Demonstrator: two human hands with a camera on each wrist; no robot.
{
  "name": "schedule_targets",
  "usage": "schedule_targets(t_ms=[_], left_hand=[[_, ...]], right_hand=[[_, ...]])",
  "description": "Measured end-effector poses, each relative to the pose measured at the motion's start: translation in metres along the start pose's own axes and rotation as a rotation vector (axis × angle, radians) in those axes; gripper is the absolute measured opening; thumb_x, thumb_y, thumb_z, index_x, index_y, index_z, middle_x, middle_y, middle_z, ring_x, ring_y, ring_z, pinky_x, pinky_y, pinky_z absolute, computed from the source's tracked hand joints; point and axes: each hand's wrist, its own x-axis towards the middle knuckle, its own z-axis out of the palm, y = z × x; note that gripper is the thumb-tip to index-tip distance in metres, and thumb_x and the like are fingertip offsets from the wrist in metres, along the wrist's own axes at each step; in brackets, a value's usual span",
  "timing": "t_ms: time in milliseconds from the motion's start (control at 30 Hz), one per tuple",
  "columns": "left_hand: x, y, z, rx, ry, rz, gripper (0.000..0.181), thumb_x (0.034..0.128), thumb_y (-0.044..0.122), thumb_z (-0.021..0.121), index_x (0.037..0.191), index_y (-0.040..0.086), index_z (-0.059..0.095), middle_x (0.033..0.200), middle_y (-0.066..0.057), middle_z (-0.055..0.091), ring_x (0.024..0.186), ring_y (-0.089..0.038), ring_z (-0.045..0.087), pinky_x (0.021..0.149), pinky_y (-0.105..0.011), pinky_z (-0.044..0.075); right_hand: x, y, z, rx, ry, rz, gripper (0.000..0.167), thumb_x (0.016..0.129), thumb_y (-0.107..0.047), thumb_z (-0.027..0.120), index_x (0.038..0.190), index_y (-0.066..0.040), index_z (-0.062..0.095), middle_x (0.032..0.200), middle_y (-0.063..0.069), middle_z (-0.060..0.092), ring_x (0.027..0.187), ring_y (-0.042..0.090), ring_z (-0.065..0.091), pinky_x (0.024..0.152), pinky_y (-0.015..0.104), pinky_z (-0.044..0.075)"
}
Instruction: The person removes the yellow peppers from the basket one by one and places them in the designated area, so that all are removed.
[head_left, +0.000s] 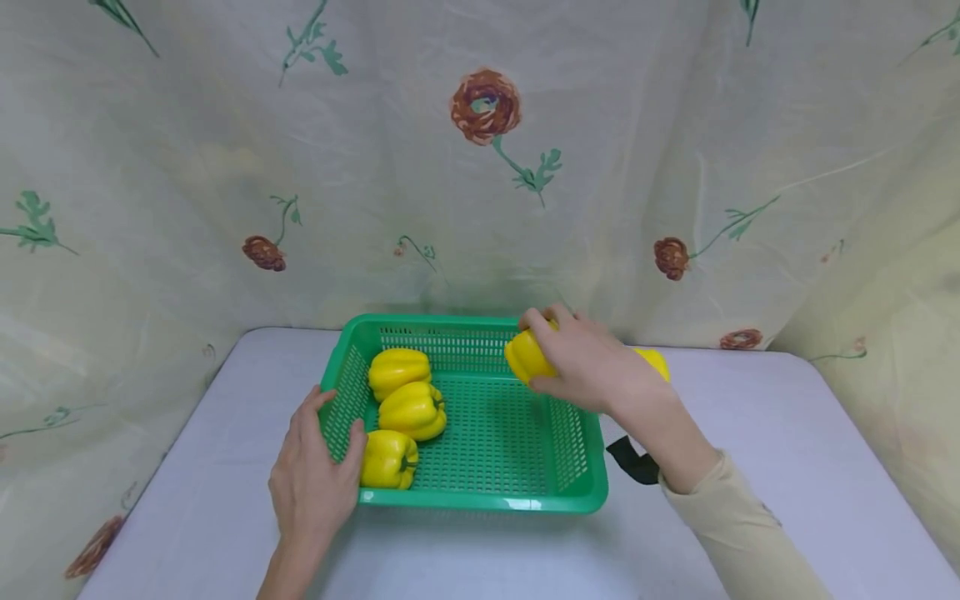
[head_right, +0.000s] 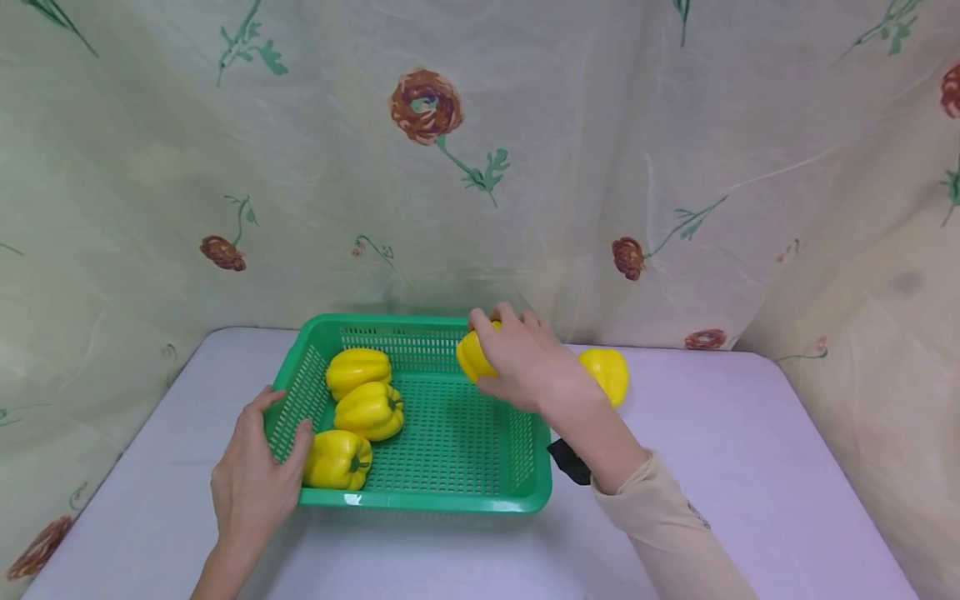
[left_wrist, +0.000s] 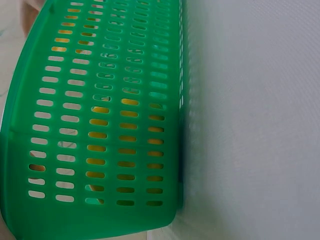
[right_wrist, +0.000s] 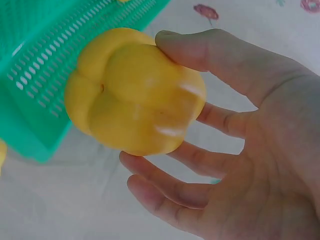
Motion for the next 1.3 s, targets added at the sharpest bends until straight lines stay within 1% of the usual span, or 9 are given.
schedule_targets(t_ms=[100,233,333,500,600,767,933,1133,1300], left_hand=[[0.0,0.0,0.0,0.001,0.004,0.003,0.05,0.1035,0.03,0.066,0.147,0.009,0.054,0.162,-0.018,0.055,0.124,-0.048,0.069,0.079,-0.059,0.059],[0.001,0.001,0.0,0.004,-0.001,-0.003,0.05,0.1035,0.03,0.065,0.148,0.01,0.054,0.163,-0.018,0.055,0.124,-0.048,0.069,0.08,-0.059,0.059],[0.0,0.001,-0.001,0.006,-0.011,-0.014,0.05,0.1037,0.03,0.065,0.148,0.01,0.054,0.163,-0.017,0.054,0.125,-0.048,0.069,0.081,-0.059,0.059],[0.0,0.001,-0.001,0.01,-0.025,-0.027,0.051,0.1044,0.031,0.065,0.149,0.01,0.053,0.165,-0.017,0.053,0.127,-0.048,0.068,0.082,-0.059,0.059],[0.0,0.002,-0.001,0.011,-0.022,-0.021,0.051,0.1043,0.031,0.065,0.149,0.01,0.053,0.164,-0.017,0.053,0.126,-0.048,0.068,0.081,-0.058,0.06],[0.0,0.002,-0.002,0.015,-0.019,-0.016,0.051,0.1047,0.032,0.064,0.149,0.01,0.054,0.164,-0.017,0.054,0.123,-0.048,0.069,0.079,-0.058,0.059],[0.001,0.002,-0.002,0.019,-0.02,-0.013,0.05,0.1047,0.033,0.064,0.149,0.011,0.054,0.164,-0.017,0.054,0.122,-0.048,0.07,0.077,-0.057,0.059],[0.001,0.002,-0.002,0.023,-0.01,0.0,0.05,0.1038,0.032,0.066,0.148,0.01,0.055,0.162,-0.017,0.055,0.116,-0.048,0.072,0.068,-0.05,0.057],[0.001,0.001,-0.002,0.025,-0.013,-0.004,0.05,0.1036,0.032,0.066,0.148,0.01,0.055,0.162,-0.017,0.055,0.113,-0.047,0.072,0.065,-0.046,0.055]], right_hand=[[-0.006,0.007,-0.007,0.023,0.023,0.019,0.054,0.095,-0.025,0.083,0.139,-0.013,0.053,0.136,0.019,0.062,0.105,0.035,0.061,0.094,0.052,0.058],[-0.014,0.016,-0.013,0.059,0.012,0.071,0.056,0.097,-0.025,0.081,0.144,-0.014,0.051,0.139,0.02,0.06,0.11,0.037,0.06,0.096,0.055,0.058],[-0.019,0.024,-0.015,0.055,0.017,0.084,0.056,0.097,-0.023,0.08,0.144,-0.012,0.051,0.14,0.022,0.059,0.113,0.039,0.059,0.098,0.057,0.056],[-0.026,0.034,-0.018,0.048,0.027,0.103,0.054,0.097,-0.023,0.079,0.142,-0.011,0.052,0.14,0.024,0.059,0.11,0.041,0.059,0.096,0.058,0.054],[-0.032,0.042,-0.018,0.054,0.023,0.12,0.054,0.096,-0.023,0.079,0.142,-0.011,0.052,0.141,0.026,0.058,0.111,0.043,0.06,0.095,0.06,0.054],[-0.041,0.058,-0.018,0.059,0.028,0.141,0.057,0.096,-0.022,0.081,0.143,-0.008,0.052,0.142,0.03,0.056,0.113,0.046,0.062,0.098,0.064,0.057],[-0.052,0.076,-0.021,0.063,0.023,0.189,0.059,0.096,-0.023,0.08,0.145,-0.006,0.051,0.143,0.03,0.055,0.116,0.046,0.061,0.1,0.065,0.055],[-0.064,0.093,-0.023,0.092,0.01,0.253,0.061,0.097,-0.024,0.078,0.148,-0.005,0.049,0.144,0.031,0.053,0.115,0.046,0.058,0.095,0.063,0.056],[-0.072,0.105,-0.021,0.077,0.013,0.288,0.062,0.096,-0.026,0.079,0.146,-0.006,0.05,0.144,0.033,0.052,0.109,0.046,0.061,0.089,0.063,0.054]])
